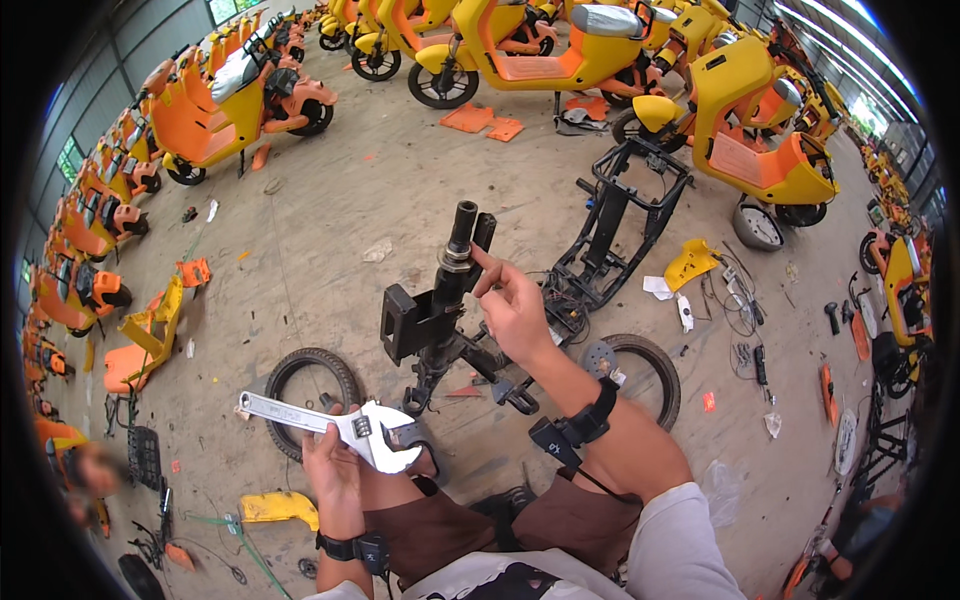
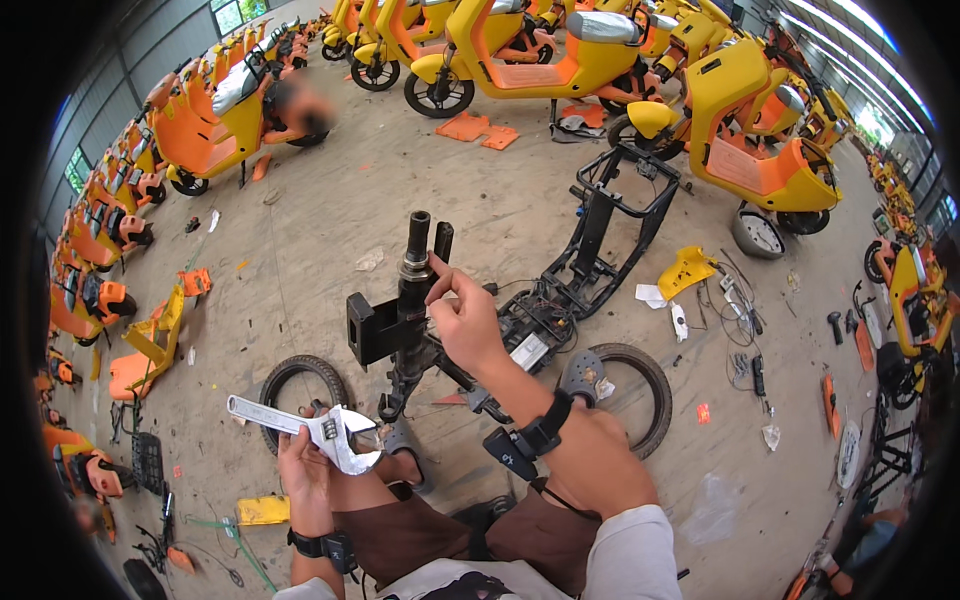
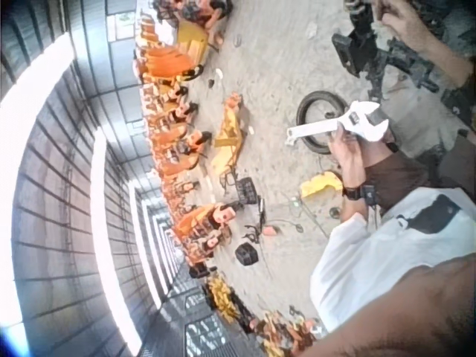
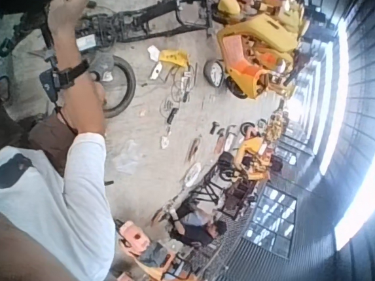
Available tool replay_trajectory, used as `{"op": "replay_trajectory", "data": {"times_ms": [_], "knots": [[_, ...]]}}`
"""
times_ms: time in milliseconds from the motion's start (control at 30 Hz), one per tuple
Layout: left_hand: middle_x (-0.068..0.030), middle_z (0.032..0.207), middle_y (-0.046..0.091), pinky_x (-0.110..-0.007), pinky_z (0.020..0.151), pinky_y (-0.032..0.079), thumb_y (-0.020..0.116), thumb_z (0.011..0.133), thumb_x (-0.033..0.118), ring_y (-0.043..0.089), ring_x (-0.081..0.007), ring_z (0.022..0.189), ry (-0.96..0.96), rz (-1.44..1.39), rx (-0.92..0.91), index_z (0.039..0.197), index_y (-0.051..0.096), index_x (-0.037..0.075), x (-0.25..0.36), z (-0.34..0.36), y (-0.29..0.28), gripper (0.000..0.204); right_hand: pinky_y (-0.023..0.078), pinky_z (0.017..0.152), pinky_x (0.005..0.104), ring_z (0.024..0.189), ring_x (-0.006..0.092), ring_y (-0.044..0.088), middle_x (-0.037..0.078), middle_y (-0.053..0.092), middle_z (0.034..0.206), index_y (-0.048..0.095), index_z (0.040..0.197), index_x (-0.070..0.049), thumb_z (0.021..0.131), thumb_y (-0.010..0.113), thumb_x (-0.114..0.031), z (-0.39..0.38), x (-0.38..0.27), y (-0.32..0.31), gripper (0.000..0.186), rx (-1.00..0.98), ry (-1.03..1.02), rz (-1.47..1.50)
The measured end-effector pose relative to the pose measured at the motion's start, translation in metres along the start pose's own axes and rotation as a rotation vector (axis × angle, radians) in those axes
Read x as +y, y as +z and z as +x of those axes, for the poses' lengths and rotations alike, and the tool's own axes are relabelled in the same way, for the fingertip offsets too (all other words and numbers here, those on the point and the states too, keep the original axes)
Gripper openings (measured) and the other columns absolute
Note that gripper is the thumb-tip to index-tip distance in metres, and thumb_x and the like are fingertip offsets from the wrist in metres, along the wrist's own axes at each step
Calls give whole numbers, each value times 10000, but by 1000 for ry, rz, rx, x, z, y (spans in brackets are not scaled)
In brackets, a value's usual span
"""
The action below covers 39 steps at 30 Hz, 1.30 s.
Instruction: The person uses a large adjustable wrench to adjust and tighten components on a motorcycle's front fork assembly while holding the metal tubes by hand.
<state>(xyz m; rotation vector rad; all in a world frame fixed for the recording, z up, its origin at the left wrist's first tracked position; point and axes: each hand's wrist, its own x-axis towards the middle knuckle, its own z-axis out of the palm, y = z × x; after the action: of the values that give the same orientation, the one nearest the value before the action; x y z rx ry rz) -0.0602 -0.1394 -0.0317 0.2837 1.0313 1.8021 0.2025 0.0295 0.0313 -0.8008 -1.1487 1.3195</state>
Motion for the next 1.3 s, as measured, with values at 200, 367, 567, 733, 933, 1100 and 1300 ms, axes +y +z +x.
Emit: {"op": "replay_trajectory", "data": {"times_ms": [200,367,567,733,933,1100,1300], "knots": [[-212,1184,538,-529,903,497,547,880,25,551,-408,1106,-44,-11,-42,1328,272,3,-9,1,12,526,385,507,235,525,59,442,98,646,1029,532,1165,48,748,498,-13,-6,-8,-5,423,23,-37,-173],[-197,1187,548,-496,933,482,529,897,42,540,-365,1141,-107,73,-78,1294,332,-31,-9,7,-5,449,412,510,239,542,83,512,32,646,907,404,1337,30,780,543,-49,-13,-50,-19,579,190,-162,-345],[-185,1274,535,-391,1018,419,494,942,148,527,-270,1178,-223,102,-120,1324,422,-38,1,17,-34,430,467,481,254,504,134,544,176,636,1121,544,1181,17,899,496,-121,-115,-108,-145,318,523,-69,186],[-173,1268,542,-379,1013,414,431,973,118,525,-249,1170,-221,107,-90,1291,446,-51,20,46,-69,361,462,486,258,497,140,548,166,682,925,563,1146,23,899,500,-113,-270,6,-293,290,949,314,-22],[-137,1125,568,-268,900,447,460,961,81,561,-172,1006,-191,378,-346,1277,424,-90,72,130,-189,361,508,824,365,864,318,667,208,676,926,689,995,-43,736,583,-200,-467,178,-327,321,975,945,-888],[-108,1104,516,-221,885,412,489,946,68,506,-128,986,218,908,-334,1331,334,-113,63,104,-187,453,475,856,403,965,332,626,184,668,986,659,1024,-34,817,586,-267,-445,225,-292,320,1250,751,-645],[-183,1209,505,-264,948,399,501,940,61,525,-201,1088,435,1269,-328,1328,342,-130,26,-12,-56,461,485,841,428,941,398,613,226,642,1015,510,1149,45,822,630,-333,-356,227,-311,514,1197,713,-1135]]}}
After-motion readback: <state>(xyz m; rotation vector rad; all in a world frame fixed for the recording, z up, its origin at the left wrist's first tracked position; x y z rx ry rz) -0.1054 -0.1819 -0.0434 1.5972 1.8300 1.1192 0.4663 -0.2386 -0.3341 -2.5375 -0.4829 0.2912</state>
